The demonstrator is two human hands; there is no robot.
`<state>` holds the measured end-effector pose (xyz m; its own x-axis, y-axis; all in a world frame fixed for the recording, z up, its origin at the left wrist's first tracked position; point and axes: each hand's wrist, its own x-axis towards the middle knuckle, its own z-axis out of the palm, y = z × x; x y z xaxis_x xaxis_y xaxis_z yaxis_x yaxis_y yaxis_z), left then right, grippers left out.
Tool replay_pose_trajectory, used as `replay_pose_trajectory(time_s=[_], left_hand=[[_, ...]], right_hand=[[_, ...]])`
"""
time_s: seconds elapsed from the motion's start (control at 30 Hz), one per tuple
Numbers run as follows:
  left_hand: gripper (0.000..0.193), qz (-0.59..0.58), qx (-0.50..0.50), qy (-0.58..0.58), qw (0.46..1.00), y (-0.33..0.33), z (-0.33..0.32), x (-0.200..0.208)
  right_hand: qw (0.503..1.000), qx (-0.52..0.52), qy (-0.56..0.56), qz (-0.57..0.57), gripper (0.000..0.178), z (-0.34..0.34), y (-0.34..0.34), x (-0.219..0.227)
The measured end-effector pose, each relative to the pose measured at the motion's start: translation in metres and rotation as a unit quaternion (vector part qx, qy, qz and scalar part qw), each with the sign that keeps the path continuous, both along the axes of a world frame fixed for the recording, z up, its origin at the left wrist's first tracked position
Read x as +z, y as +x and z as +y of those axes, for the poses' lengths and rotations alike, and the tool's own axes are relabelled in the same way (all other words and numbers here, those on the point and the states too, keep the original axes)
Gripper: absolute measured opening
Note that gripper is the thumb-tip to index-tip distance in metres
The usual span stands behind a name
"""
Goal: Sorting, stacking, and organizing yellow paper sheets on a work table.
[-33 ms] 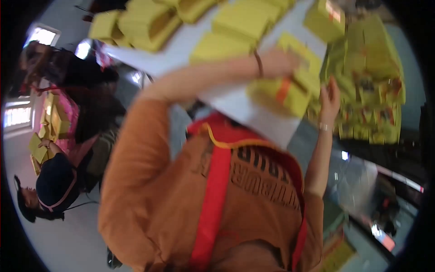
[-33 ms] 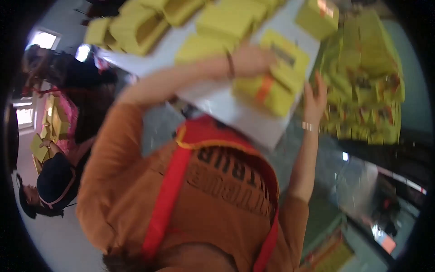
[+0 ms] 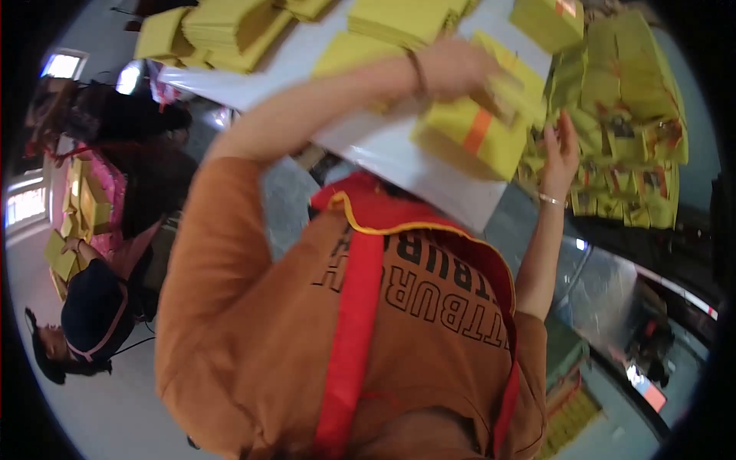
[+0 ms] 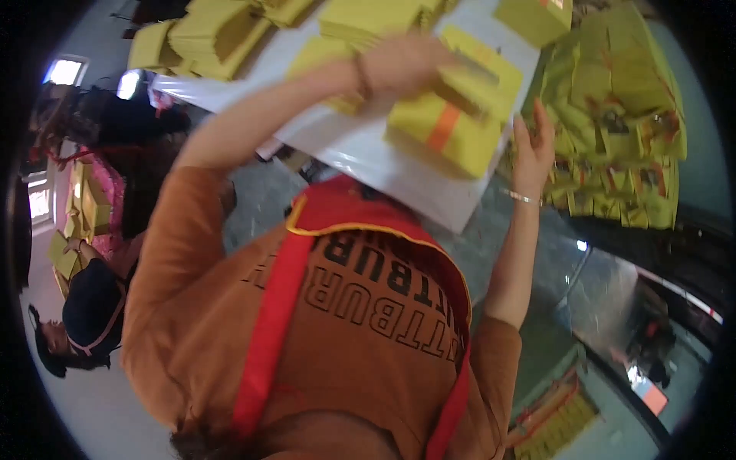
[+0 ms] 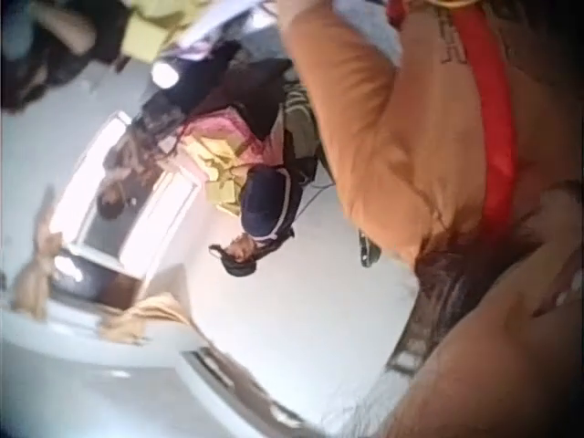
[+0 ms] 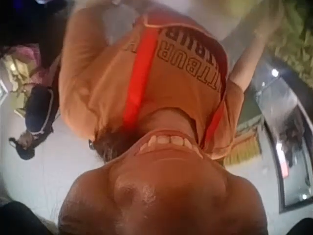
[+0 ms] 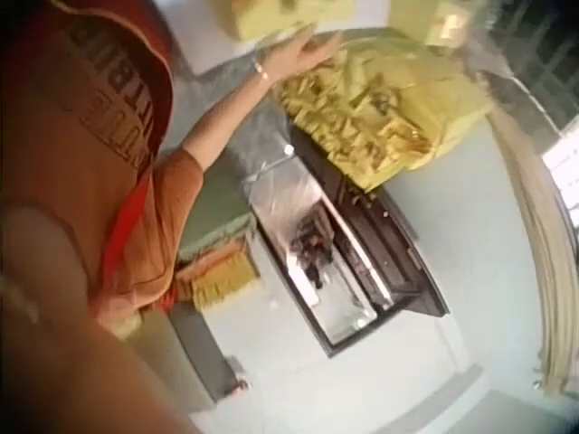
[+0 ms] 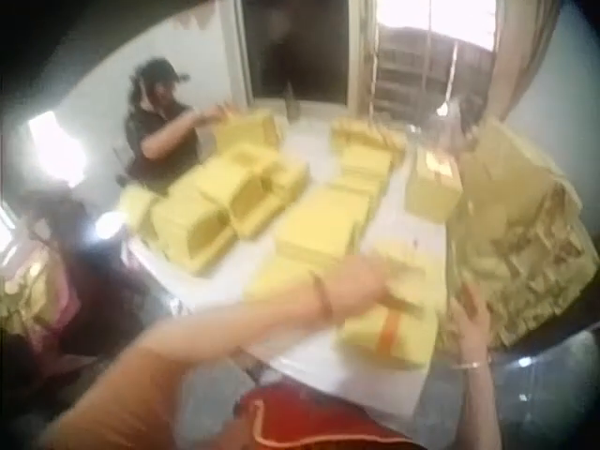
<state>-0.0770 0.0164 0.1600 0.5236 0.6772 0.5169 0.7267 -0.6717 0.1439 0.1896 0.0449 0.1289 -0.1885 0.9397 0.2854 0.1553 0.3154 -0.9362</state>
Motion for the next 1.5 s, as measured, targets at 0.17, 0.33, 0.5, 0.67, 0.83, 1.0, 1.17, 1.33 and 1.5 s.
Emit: replay_pose_trajectory(time_s=[0.17, 0.33, 0.5, 0.67, 0.83, 1.0, 1.17, 1.33, 1.5], left_hand=[[0.033, -0.026, 0.174, 0.069, 0.982, -0.106, -0.043, 0.043], [0.050, 0.072, 0.224, 0.092, 0.968, -0.131, -0.074, -0.066], [0.047, 0.127, 0.225, 0.000, 0.966, -0.119, -0.074, -0.137], [0.041, 0.192, 0.200, -0.021, 0.960, -0.129, -0.060, -0.108], [0.046, 0.220, 0.186, -0.087, 0.954, -0.138, -0.061, -0.110], [0.047, 0.152, 0.175, -0.155, 0.960, -0.141, -0.067, -0.121], [0.049, 0.136, 0.209, -0.120, 0.961, -0.132, -0.074, -0.144], [0.048, 0.138, 0.206, -0.123, 0.961, -0.134, -0.072, -0.137], [0.047, 0.180, 0.177, -0.205, 0.946, -0.134, -0.063, -0.106]], right_hand=[[0.993, -0.019, -0.021, -0.114, 0.043, -0.014, 0.002, -0.007], [0.972, -0.009, 0.084, -0.220, 0.037, -0.028, -0.006, -0.019], [0.968, 0.038, 0.079, -0.234, 0.035, -0.029, -0.007, -0.039], [0.969, 0.034, 0.046, -0.240, 0.034, -0.032, -0.007, -0.043], [0.979, 0.013, 0.027, -0.202, 0.033, -0.037, -0.014, -0.042], [0.976, 0.019, 0.039, -0.214, 0.033, -0.035, -0.015, -0.044], [0.983, 0.006, 0.043, -0.177, 0.033, -0.036, -0.013, -0.050], [0.974, 0.026, 0.093, -0.203, 0.034, -0.029, -0.007, -0.053], [0.933, 0.014, 0.189, -0.307, 0.037, -0.016, -0.001, -0.032]])
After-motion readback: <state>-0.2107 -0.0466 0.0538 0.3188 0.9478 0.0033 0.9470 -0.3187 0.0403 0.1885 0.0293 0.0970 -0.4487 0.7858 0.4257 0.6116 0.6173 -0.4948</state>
